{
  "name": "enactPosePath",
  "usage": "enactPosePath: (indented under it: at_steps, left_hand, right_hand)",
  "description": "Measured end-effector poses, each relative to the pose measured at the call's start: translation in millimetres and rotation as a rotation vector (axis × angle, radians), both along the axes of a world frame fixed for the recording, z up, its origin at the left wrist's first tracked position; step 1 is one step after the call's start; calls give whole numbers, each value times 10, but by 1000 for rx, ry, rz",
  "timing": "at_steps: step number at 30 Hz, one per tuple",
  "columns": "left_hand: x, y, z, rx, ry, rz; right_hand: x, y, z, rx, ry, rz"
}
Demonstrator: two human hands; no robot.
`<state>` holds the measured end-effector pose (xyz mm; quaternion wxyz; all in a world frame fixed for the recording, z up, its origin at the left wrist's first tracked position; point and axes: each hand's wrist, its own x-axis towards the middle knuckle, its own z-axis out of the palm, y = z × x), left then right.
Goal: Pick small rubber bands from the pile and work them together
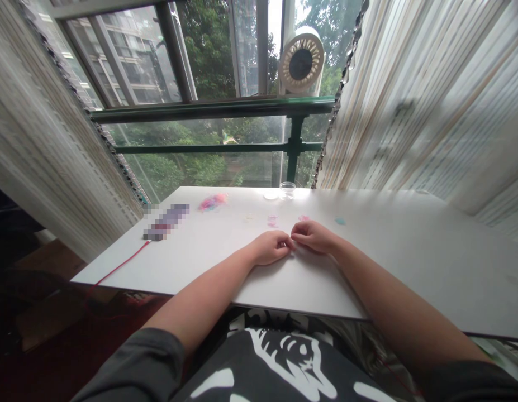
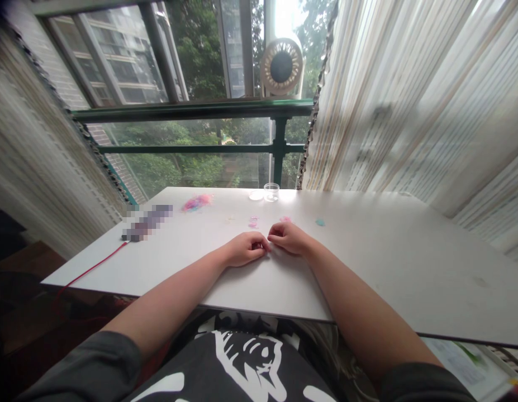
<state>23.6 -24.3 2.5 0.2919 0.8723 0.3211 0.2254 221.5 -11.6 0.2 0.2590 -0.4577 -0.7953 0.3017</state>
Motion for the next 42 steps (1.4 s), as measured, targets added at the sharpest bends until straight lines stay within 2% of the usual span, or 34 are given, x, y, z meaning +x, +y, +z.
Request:
enactPosePath:
  at_steps: [15,30,42]
  left_hand:
    - [10,40,-56,7,-102,65]
    - [18,29,-29,-2,-160,213]
    - [11,51,-68,-15,-146,203]
  right_hand:
    - [-2,-8,1,-11,15,17]
    - [0,-45,30,-10,62,83]
    - [-26,-47,42,43,2,39]
